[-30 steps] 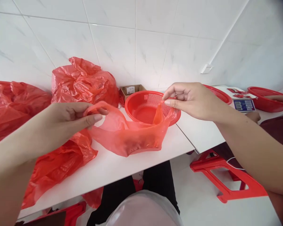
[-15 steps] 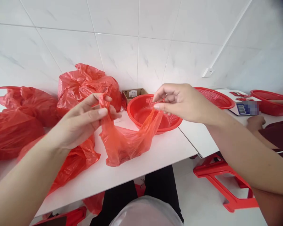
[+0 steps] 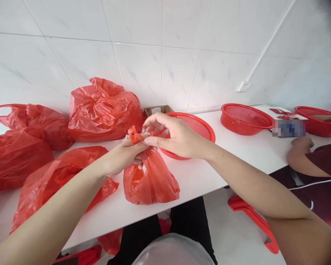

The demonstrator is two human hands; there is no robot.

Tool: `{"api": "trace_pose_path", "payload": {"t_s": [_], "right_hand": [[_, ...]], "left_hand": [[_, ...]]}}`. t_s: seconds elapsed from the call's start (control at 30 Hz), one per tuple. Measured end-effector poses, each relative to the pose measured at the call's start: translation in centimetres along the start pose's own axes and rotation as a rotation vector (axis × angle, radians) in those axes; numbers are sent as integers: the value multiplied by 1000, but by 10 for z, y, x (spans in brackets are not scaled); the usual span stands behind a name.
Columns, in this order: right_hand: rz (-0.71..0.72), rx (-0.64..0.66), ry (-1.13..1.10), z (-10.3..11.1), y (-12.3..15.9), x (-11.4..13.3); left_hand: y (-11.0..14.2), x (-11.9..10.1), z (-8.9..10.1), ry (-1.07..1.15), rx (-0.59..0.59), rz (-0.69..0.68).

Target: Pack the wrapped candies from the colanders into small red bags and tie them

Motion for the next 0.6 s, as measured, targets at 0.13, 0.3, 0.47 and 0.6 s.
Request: {"api": "trace_pose_path", "payload": {"t_s": [0.13,0.3,0.47,0.6], "right_hand": [[-85,7,-40,1,16,-19],[-17,-15,-182,2,30,9],[-87,-52,-231,-12,29,-20],[-211,30,-264,-37,29,-61]], "left_hand": [[-2,5,-2,76,83,5],[2,-10,-6,-93,180,-171],[11,-17,-11,-424,249,-276],[10,-18,-6,-693,8,-422]]}}
Point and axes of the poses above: each hand's wrist, its own y-axis away from the middle knuckle, its own z-axis out of the back of the hand, x = y × z, the point moved 8 cm from there along -y, towards the middle knuckle, and after that the axes turned 3 degrees about -x, right-handed, at the moved point
